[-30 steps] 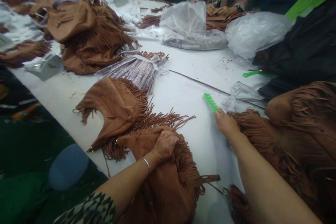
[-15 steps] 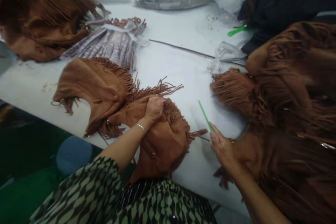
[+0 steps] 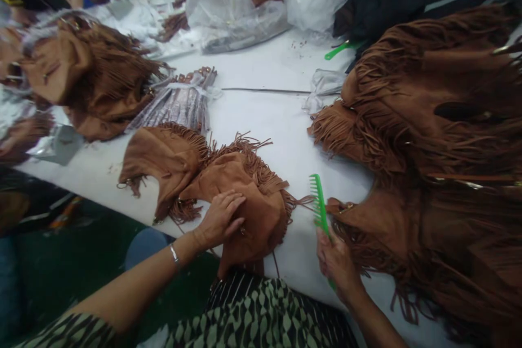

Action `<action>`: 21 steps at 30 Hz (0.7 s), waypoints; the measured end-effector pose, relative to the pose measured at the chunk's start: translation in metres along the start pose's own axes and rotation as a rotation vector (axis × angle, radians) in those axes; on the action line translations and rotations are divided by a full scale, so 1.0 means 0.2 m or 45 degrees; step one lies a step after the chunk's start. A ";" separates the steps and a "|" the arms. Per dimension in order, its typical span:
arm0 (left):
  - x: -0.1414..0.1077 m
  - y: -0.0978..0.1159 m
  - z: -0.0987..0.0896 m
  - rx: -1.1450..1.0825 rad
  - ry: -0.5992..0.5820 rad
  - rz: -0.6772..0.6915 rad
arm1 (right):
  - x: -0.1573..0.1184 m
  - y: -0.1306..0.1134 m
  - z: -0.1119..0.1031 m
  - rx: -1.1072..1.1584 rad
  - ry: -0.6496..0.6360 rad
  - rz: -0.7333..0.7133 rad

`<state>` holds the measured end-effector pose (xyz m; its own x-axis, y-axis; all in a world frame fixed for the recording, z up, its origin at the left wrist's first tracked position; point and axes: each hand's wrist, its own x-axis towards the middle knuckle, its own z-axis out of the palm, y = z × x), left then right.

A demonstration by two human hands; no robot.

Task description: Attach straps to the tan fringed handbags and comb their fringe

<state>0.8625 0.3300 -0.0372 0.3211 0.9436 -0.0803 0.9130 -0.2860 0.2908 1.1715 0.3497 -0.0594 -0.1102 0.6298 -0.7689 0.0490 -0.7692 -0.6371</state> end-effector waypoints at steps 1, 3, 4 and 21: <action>-0.03 -0.03 0.01 0.018 -0.041 -0.031 | 0.00 0.02 0.03 0.052 -0.081 0.072; -0.03 -0.10 0.02 0.036 -0.083 -0.124 | 0.02 0.07 0.14 0.144 -0.206 0.165; -0.01 -0.14 0.02 0.017 -0.102 -0.184 | 0.03 0.09 0.20 0.181 -0.241 0.189; 0.17 -0.45 0.02 -0.324 0.105 -1.389 | 0.00 0.04 0.52 0.450 -0.296 0.323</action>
<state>0.7918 0.3875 -0.0696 -0.6447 0.6792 -0.3507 0.6147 0.7334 0.2904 1.0688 0.3334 -0.0586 -0.3588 0.4082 -0.8394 -0.2324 -0.9100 -0.3433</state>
